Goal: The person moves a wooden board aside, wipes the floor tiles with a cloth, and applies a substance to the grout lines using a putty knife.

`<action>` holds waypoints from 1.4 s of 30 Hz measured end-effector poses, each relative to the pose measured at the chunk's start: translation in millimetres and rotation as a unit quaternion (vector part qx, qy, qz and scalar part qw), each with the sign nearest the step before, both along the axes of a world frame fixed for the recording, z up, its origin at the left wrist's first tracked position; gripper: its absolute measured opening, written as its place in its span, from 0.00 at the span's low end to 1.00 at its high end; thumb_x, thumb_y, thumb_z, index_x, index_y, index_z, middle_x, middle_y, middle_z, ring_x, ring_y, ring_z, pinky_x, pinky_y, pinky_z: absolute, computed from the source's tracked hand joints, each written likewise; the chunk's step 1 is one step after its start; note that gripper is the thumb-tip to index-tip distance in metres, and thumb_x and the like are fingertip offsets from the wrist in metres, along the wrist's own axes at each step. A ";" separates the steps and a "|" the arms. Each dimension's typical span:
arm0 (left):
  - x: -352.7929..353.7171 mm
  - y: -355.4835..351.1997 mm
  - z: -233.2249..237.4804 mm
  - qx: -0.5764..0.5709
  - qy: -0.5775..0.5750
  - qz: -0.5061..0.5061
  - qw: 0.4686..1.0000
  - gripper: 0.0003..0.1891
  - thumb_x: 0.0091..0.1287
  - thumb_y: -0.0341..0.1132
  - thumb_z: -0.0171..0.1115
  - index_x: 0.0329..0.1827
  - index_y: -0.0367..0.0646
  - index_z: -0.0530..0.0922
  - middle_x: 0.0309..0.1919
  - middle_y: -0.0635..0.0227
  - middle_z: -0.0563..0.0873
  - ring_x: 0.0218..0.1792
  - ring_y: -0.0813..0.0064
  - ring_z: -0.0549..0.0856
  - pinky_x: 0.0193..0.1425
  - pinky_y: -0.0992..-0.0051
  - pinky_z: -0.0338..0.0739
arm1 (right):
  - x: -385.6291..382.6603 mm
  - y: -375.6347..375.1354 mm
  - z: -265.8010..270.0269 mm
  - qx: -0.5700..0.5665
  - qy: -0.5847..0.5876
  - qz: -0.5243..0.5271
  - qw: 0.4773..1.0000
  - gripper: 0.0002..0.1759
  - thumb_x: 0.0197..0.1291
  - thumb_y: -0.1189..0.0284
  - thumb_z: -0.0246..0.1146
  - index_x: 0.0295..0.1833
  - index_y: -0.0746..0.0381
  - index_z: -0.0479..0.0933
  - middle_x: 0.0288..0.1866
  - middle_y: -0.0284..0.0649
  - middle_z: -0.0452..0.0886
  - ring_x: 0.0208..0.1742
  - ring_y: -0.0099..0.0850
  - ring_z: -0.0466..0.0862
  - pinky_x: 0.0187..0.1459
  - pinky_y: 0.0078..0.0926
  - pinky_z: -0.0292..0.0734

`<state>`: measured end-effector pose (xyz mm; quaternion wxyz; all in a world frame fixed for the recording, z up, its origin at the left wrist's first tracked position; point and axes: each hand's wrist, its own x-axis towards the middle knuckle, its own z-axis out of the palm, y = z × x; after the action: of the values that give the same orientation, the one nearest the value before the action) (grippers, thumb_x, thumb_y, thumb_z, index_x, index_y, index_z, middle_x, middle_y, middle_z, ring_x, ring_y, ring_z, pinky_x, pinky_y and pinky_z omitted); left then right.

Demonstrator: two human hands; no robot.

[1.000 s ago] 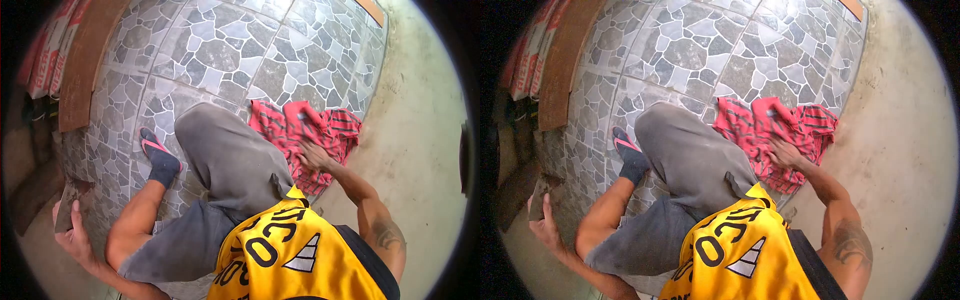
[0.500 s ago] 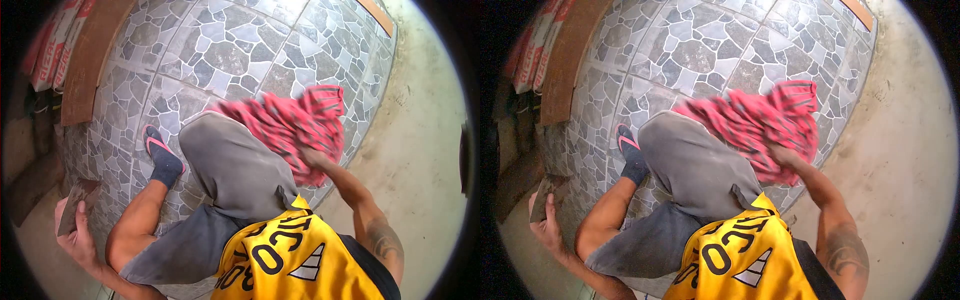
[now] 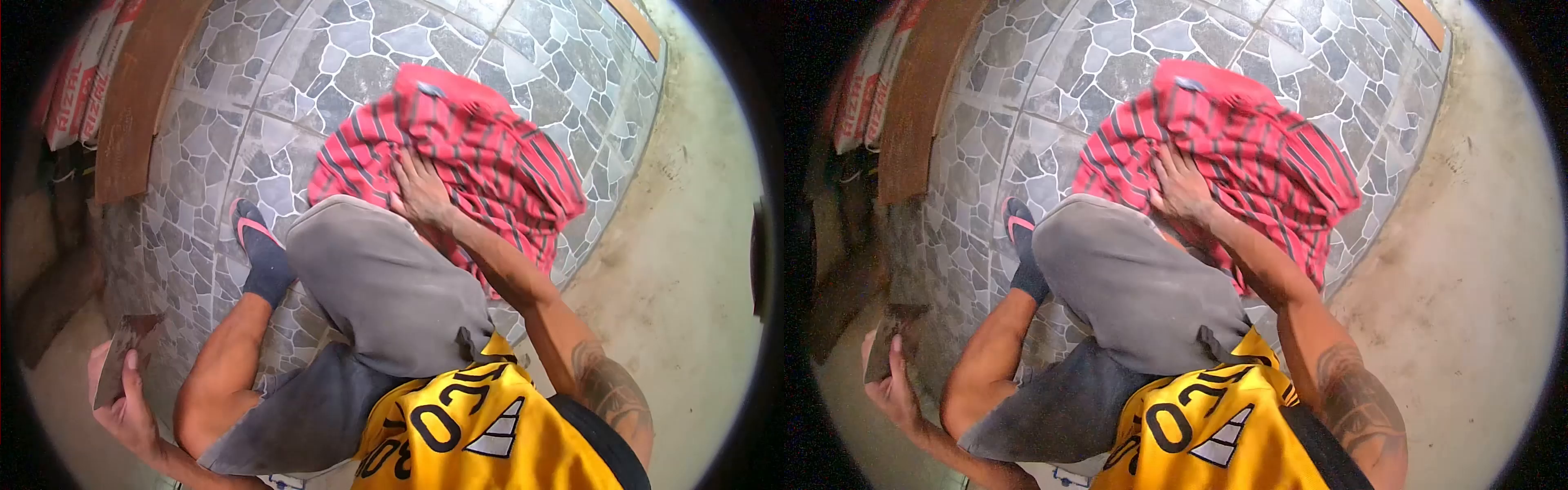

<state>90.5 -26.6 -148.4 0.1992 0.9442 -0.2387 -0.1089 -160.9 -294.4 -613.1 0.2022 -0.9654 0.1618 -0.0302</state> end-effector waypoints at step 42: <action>29.0 127.9 -79.9 -0.085 -0.100 0.294 0.947 0.18 0.71 0.36 0.69 0.53 0.27 0.83 0.46 0.64 0.89 0.44 0.75 0.85 0.53 0.74 0.77 | 141.6 3.9 -7.4 -0.059 -0.009 0.176 0.983 0.40 0.60 0.52 0.56 0.68 0.73 0.70 0.77 0.60 0.62 0.82 0.55 0.57 0.80 0.48 0.52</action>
<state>119.5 101.4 -228.3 0.2773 0.9579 0.0228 0.0704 -19.3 -290.4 -620.5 0.1482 -0.9888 -0.0141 -0.0120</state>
